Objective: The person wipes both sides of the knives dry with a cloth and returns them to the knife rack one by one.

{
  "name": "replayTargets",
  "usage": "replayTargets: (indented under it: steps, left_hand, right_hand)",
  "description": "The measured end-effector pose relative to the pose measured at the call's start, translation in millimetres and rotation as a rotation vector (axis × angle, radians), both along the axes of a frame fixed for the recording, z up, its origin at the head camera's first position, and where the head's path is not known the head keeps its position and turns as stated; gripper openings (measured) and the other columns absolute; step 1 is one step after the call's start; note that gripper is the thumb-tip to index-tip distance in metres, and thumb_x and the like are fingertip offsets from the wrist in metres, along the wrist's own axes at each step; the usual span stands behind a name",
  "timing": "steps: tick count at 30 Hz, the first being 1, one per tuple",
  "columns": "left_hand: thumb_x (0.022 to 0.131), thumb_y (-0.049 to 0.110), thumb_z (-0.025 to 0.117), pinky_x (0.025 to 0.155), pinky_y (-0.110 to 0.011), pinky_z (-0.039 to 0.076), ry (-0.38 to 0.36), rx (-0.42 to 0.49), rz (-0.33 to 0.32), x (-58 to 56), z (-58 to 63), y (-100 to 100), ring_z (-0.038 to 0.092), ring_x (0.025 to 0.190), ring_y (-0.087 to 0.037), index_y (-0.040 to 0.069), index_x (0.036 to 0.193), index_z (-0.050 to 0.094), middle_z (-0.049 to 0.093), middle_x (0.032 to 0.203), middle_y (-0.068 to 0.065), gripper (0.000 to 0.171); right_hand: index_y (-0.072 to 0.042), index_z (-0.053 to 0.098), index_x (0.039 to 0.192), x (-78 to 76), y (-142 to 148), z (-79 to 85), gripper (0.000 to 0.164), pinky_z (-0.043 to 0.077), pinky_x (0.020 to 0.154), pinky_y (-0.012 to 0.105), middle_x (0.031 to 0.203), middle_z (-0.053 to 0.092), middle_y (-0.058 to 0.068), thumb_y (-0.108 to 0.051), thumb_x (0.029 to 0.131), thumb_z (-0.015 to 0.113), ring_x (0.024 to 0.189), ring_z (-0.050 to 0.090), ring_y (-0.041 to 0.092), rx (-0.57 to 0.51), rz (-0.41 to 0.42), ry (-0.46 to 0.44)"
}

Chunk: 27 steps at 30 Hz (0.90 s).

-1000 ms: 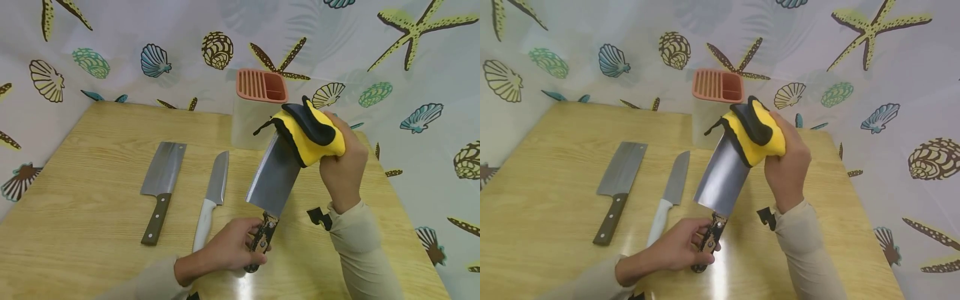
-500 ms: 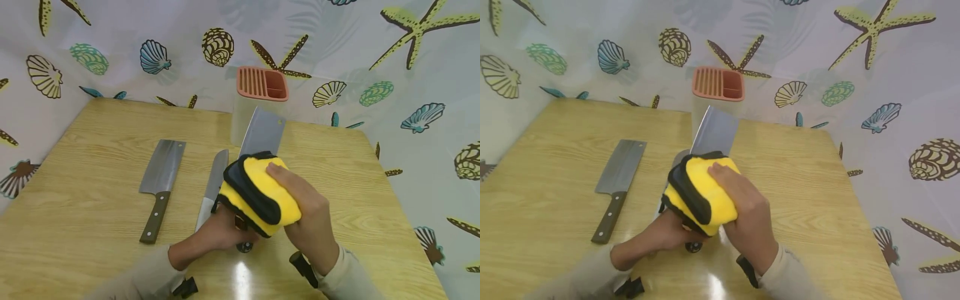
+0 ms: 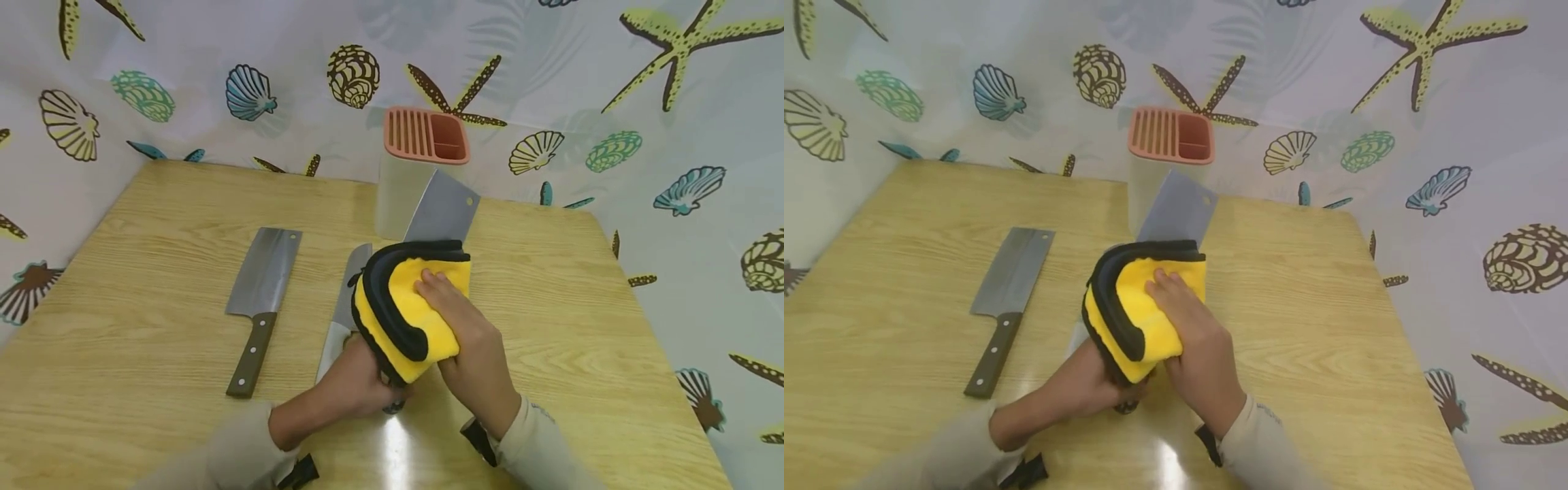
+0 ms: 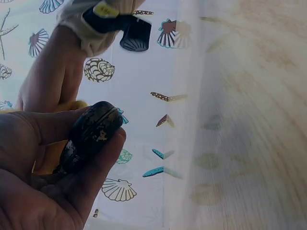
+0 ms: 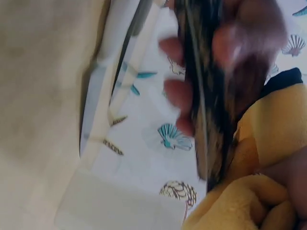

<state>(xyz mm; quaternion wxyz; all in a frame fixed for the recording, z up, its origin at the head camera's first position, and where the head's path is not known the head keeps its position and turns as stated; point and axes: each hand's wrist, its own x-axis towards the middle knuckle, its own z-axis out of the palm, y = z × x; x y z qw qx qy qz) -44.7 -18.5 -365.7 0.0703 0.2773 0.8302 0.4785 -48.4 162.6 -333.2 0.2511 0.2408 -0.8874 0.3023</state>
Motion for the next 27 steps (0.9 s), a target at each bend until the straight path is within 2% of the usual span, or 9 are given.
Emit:
replayTargets:
  steps: [1, 5, 10, 15, 18, 20, 22, 24, 27]
  left_hand:
    - [0.076, 0.007, 0.08, 0.084, -0.029, 0.057, -0.031, 0.029, -0.003, -0.2, 0.3, 1.4, 0.066, 0.093, -0.014, 0.006, 0.109, 0.062, 0.069, 0.1, -0.005, 0.037]
    - [0.076, 0.01, 0.082, 0.062, -0.019, 0.053, -0.063, -0.029, -0.036, 0.6, 1.5, 3.3, 0.066, 0.071, -0.009, 0.006, 0.1, 0.069, 0.072, 0.081, -0.003, 0.028]
    - [0.081, 0.011, 0.08, 0.068, -0.022, 0.057, -0.132, -0.012, -0.109, 4.9, 4.0, 0.7, 0.074, 0.08, -0.022, -0.001, 0.127, 0.063, 0.075, 0.099, -0.011, 0.05]
    - [0.082, 0.009, 0.08, 0.067, -0.019, 0.055, -0.201, 0.021, -0.153, 8.4, 4.4, -0.8, 0.075, 0.081, -0.021, 0.004, 0.117, 0.066, 0.075, 0.095, -0.009, 0.039]
    - [0.081, 0.008, 0.079, 0.063, -0.016, 0.053, -0.19, 0.007, -0.15, 9.7, 2.8, -0.4, 0.074, 0.075, -0.013, 0.007, 0.109, 0.066, 0.073, 0.084, -0.004, 0.031]
    - [0.082, 0.007, 0.078, 0.063, -0.016, 0.052, -0.171, -0.01, -0.142, 9.9, 1.2, -0.7, 0.073, 0.074, -0.01, 0.008, 0.108, 0.065, 0.072, 0.082, -0.001, 0.029]
    - [0.083, 0.007, 0.077, 0.065, -0.017, 0.054, -0.19, -0.012, -0.145, 9.6, -0.1, -1.4, 0.075, 0.077, -0.013, 0.007, 0.11, 0.064, 0.072, 0.084, -0.002, 0.03]
    - [0.084, 0.009, 0.077, 0.07, -0.021, 0.058, -0.24, 0.007, -0.147, 7.6, -0.3, -3.6, 0.076, 0.085, -0.023, 0.0, 0.123, 0.061, 0.075, 0.097, -0.009, 0.042]
    - [0.087, 0.011, 0.077, 0.076, -0.029, 0.062, -0.354, 0.078, -0.16, 1.5, 0.0, -7.0, 0.075, 0.094, -0.033, -0.007, 0.135, 0.053, 0.071, 0.116, -0.021, 0.057]
  right_hand:
    - [-0.012, 0.063, 0.134, -3.4, 1.2, 1.2, 0.048, 0.043, 0.114, 0.032, 0.14, 0.062, 0.007, 0.001, 0.089, 0.07, 0.131, 0.059, 0.027, -0.004, -0.014, 0.012]
    - [-0.011, 0.063, 0.134, -15.9, 6.5, 7.9, 0.046, 0.043, 0.114, 0.035, 0.14, 0.062, 0.008, -0.001, 0.09, 0.07, 0.132, 0.058, 0.029, -0.033, -0.065, 0.035]
    - [-0.01, 0.063, 0.134, -33.1, 17.1, 19.6, 0.042, 0.043, 0.114, 0.037, 0.14, 0.062, 0.01, -0.003, 0.093, 0.066, 0.133, 0.057, 0.031, -0.086, -0.121, 0.057]
    - [-0.01, 0.063, 0.134, -55.1, 32.1, 30.3, 0.038, 0.044, 0.114, 0.035, 0.139, 0.063, 0.011, -0.006, 0.097, 0.062, 0.132, 0.058, 0.028, -0.157, -0.172, 0.077]
    - [-0.008, 0.065, 0.132, -70.4, 43.9, 35.9, 0.038, 0.045, 0.113, 0.03, 0.134, 0.066, 0.012, 0.001, 0.096, 0.059, 0.127, 0.062, 0.019, -0.291, -0.177, 0.071]
    - [-0.006, 0.067, 0.129, -76.8, 52.0, 41.4, 0.037, 0.05, 0.105, 0.024, 0.125, 0.071, 0.009, 0.004, 0.094, 0.057, 0.114, 0.067, 0.01, -0.427, -0.176, 0.084]
    - [-0.003, 0.069, 0.125, -78.5, 58.4, 48.8, 0.036, 0.052, 0.097, 0.021, 0.116, 0.074, 0.001, 0.005, 0.092, 0.057, 0.101, 0.068, 0.004, -0.548, -0.174, 0.132]
    - [-0.001, 0.07, 0.122, -73.3, 60.3, 57.7, 0.033, 0.053, 0.095, 0.022, 0.11, 0.075, -0.004, 0.004, 0.091, 0.06, 0.096, 0.069, 0.004, -0.613, -0.172, 0.196]
    - [0.001, 0.07, 0.121, -55.4, 54.4, 67.6, 0.035, 0.053, 0.1, 0.027, 0.114, 0.074, -0.005, 0.006, 0.086, 0.066, 0.105, 0.069, 0.008, -0.588, -0.148, 0.252]
